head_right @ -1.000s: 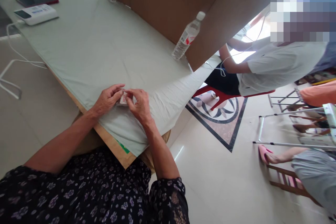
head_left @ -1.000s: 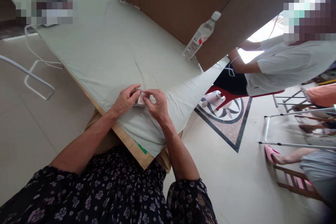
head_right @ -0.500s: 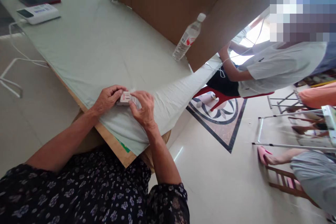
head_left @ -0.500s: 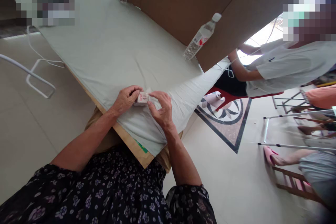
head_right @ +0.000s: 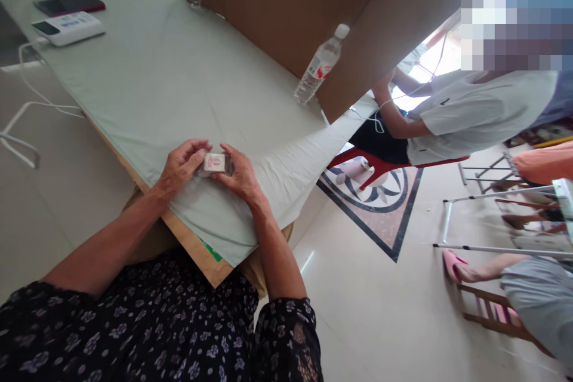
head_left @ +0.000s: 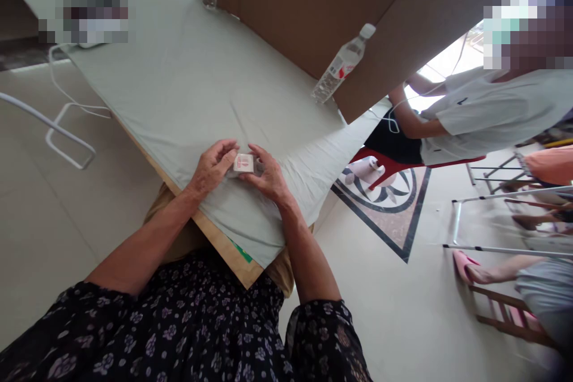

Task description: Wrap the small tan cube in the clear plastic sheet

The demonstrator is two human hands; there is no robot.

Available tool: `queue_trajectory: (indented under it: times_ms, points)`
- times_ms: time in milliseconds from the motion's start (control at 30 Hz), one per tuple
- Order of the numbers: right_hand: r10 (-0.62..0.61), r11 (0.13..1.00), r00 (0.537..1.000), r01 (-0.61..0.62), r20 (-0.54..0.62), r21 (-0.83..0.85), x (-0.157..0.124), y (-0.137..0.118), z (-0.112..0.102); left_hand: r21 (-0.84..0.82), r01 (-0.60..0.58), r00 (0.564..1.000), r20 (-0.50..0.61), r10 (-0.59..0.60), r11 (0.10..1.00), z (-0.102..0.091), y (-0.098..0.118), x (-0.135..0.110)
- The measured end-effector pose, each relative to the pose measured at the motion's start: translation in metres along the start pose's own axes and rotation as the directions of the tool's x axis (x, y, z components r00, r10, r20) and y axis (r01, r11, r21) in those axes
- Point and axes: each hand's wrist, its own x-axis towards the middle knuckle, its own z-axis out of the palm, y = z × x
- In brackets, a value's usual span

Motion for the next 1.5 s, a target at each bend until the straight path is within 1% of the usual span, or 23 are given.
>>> queue_trajectory:
  times_ms: [67,100,167,267,367,467,667,800,933,1133,1267,1367,1500]
  points:
    - [0.021,1.0,0.997,-0.02,-0.076,0.013,0.001,-0.001,0.002,0.035,-0.071,0.996,-0.053,0.073,0.997,-0.002,-0.006,0.002]
    - [0.033,0.999,0.995,-0.031,-0.096,0.021,0.002,0.0,0.004,0.06,-0.097,0.993,-0.061,0.101,0.993,-0.002,-0.008,0.003]
    - [0.049,0.999,0.995,-0.048,-0.085,0.022,0.003,0.003,0.006,0.11,-0.119,0.991,-0.041,0.124,0.987,-0.004,-0.013,0.004]
    - [0.042,0.999,0.999,-0.043,-0.035,-0.014,0.002,0.01,0.006,0.148,-0.117,0.993,0.02,0.115,0.982,-0.005,-0.017,0.003]
    - [0.052,0.998,0.997,-0.053,-0.06,-0.015,-0.002,0.016,0.004,0.148,-0.112,0.993,0.06,0.105,0.983,-0.004,-0.018,0.002]
    - [0.105,0.995,0.991,-0.104,-0.085,0.015,-0.006,0.02,0.0,0.164,-0.111,0.993,0.059,0.103,0.98,-0.003,-0.018,0.002]
    - [0.152,0.988,0.986,-0.15,-0.075,0.028,-0.008,0.02,0.0,0.21,-0.133,0.991,0.057,0.124,0.969,-0.002,-0.02,0.002]
    - [0.132,0.991,0.987,-0.129,-0.087,0.045,-0.007,0.019,0.002,0.255,-0.154,0.988,0.063,0.143,0.955,-0.002,-0.018,0.002]
    - [0.105,0.994,0.989,-0.104,-0.107,0.016,-0.007,0.018,0.003,0.3,-0.17,0.985,0.05,0.163,0.938,0.0,-0.016,0.001]
    - [0.086,0.991,0.98,-0.103,-0.178,-0.088,-0.014,0.013,0.007,0.415,-0.207,0.972,-0.016,0.235,0.886,0.001,-0.011,-0.004]
    - [0.093,0.984,0.98,-0.116,-0.175,-0.132,-0.018,0.011,0.009,0.41,-0.183,0.971,-0.065,0.229,0.893,0.0,-0.01,-0.007]
    - [0.09,0.984,0.98,-0.115,-0.178,-0.138,-0.018,0.01,0.009,0.377,-0.177,0.978,-0.034,0.205,0.909,0.0,-0.009,-0.007]
    - [0.088,0.977,0.98,-0.12,-0.176,-0.174,-0.017,0.003,0.008,0.384,-0.201,0.977,0.008,0.214,0.901,0.001,-0.007,-0.006]
